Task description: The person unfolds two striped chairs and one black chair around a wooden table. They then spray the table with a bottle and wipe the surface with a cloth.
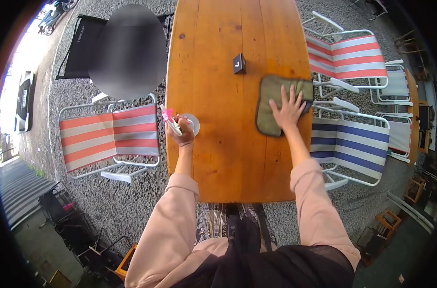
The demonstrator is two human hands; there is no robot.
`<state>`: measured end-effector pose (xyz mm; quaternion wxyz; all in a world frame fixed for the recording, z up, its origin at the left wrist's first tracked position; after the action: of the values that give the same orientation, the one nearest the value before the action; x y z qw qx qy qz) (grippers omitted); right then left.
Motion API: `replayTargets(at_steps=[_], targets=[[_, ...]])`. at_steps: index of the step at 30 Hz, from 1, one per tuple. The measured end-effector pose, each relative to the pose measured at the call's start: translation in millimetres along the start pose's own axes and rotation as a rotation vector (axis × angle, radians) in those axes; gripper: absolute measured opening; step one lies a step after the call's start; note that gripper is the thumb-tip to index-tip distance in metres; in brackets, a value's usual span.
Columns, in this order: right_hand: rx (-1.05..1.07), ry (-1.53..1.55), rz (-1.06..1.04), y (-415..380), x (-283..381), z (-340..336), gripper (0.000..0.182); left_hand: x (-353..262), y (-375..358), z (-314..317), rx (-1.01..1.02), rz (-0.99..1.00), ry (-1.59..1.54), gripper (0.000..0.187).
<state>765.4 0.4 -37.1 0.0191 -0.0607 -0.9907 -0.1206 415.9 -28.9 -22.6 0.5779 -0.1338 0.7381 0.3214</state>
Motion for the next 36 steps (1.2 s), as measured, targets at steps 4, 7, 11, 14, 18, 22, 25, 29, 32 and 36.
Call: replayTargets(at_steps=[4,7,11,14,18,22,25,29,32,36], targets=[[0.086,0.054,0.010,-123,-4,-48,0.066,-2,-2,-2,-0.044,-0.041,0.040,0.029],[0.247,0.087,0.003,-216,5,-72,0.070,0,-1,-3,-0.035,0.025,0.063,0.028],[0.474,0.101,-0.170,-249,37,-72,0.071,1,2,-4,-0.030,0.074,0.127,0.026],[0.471,0.168,-0.345,-198,52,-66,0.072,-12,1,0,-0.059,-0.014,0.111,0.018],[0.397,0.179,-0.330,-120,75,-51,0.073,-13,2,-1,-0.077,-0.007,0.093,0.017],[0.338,0.146,-0.302,-63,88,-34,0.073,-17,5,1,-0.055,0.040,0.110,0.021],[0.302,0.127,-0.237,-29,92,-25,0.074,-21,4,1,-0.049,-0.013,0.150,0.020],[0.249,0.098,-0.158,-9,95,-18,0.074,-16,3,-1,-0.060,-0.072,0.128,0.020],[0.234,0.065,-0.134,-11,96,-16,0.073,-7,1,-3,-0.028,-0.022,0.172,0.021],[0.160,0.031,-0.119,-22,99,-14,0.071,19,-2,-6,0.025,-0.016,0.124,0.024]])
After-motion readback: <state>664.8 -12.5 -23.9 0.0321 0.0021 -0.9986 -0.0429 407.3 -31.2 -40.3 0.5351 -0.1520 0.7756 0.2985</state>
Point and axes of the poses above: each hand's wrist, its own y-axis towards the middle knuckle, its own z-axis out of the palm, x = y × z, the point moved 3 cm from there along y, towards the middle knuckle, and after that the axes turned 4 degrees about -x, right-handed, at the moved point
